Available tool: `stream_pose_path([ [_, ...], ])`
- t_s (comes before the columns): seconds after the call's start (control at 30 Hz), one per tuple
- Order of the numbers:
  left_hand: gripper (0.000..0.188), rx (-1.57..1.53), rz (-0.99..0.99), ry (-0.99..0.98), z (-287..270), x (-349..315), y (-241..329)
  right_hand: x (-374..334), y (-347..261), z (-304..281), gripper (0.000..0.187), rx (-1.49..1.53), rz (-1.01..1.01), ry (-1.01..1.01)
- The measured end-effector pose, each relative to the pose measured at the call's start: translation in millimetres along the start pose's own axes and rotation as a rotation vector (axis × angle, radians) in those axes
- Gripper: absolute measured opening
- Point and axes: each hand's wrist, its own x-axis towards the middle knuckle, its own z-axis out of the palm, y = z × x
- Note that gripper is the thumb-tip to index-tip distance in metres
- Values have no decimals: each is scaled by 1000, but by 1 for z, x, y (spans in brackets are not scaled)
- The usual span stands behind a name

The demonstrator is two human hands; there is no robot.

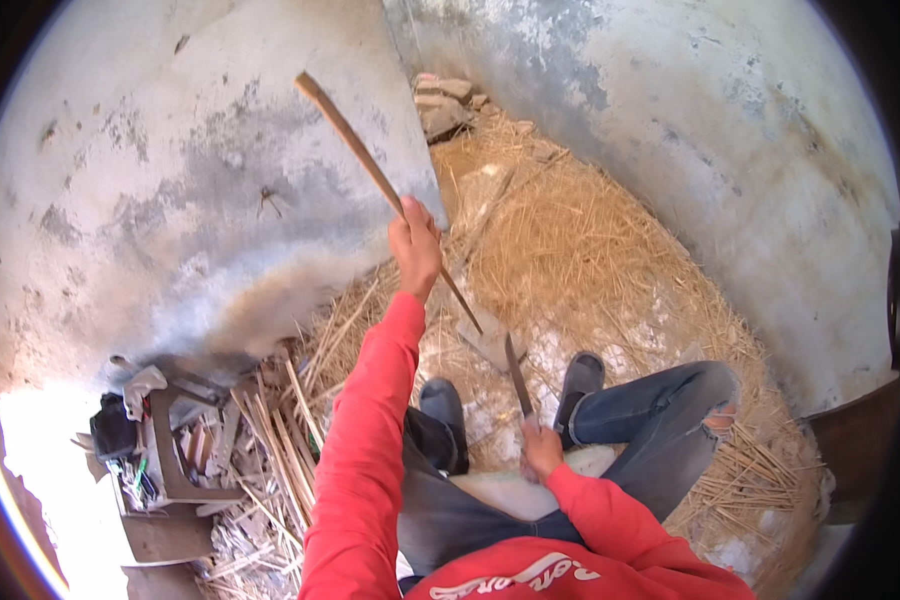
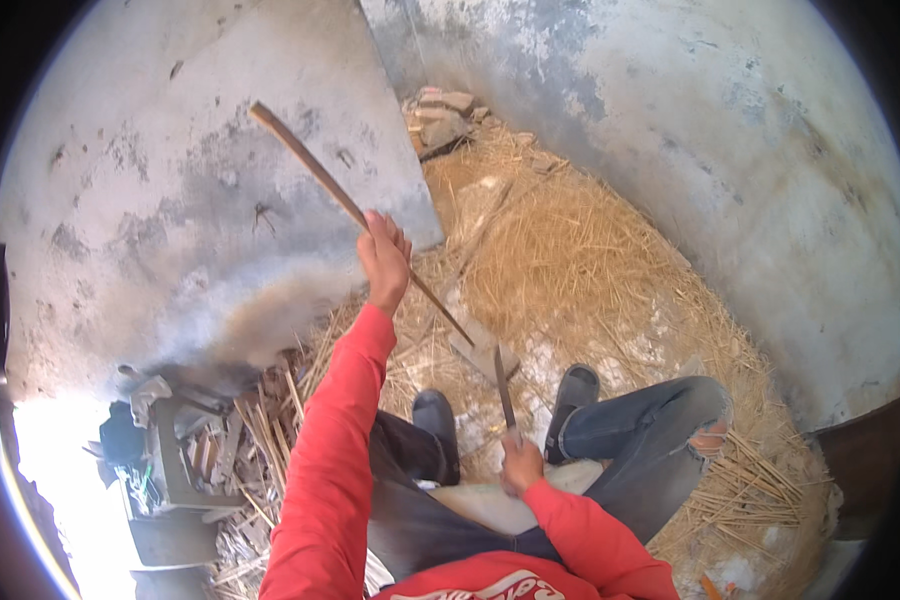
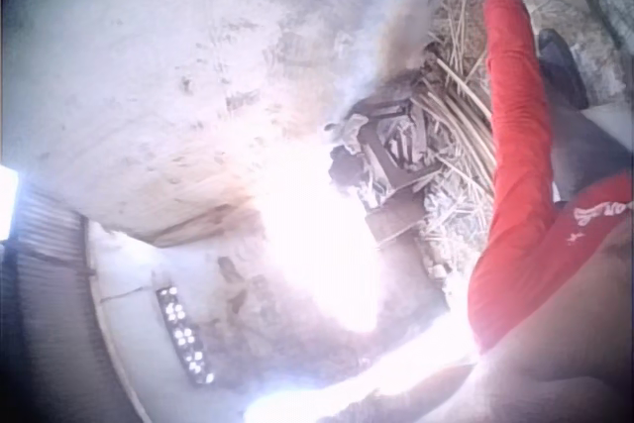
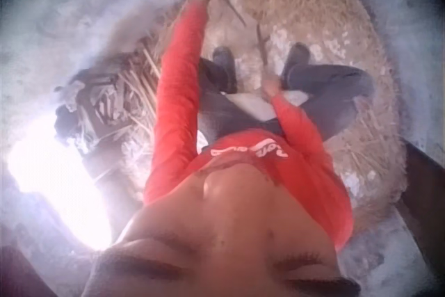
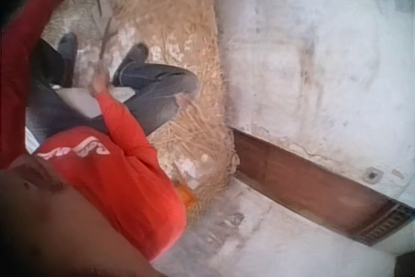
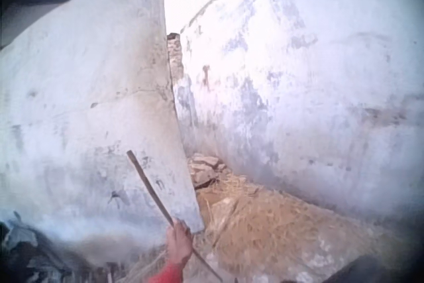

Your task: The person shapes a long thin wood strip, first using a small green utility knife to shave edges and then using a larger saw-like blade to scrape and thin the material.

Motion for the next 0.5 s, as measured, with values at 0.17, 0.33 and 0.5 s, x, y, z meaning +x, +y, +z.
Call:
stream_pose_path([
  [0.17,57,-248,12,77,-9,-1,2,-27,-126,18,28,40,-243,-4],
  [0.33,51,-156,134,94,-1,-4,0,-54,-164,24,25,185,-242,-82],
  [0.5,52,65,63,47,3,-13,4,-67,-153,33,25,194,-224,-156],
])
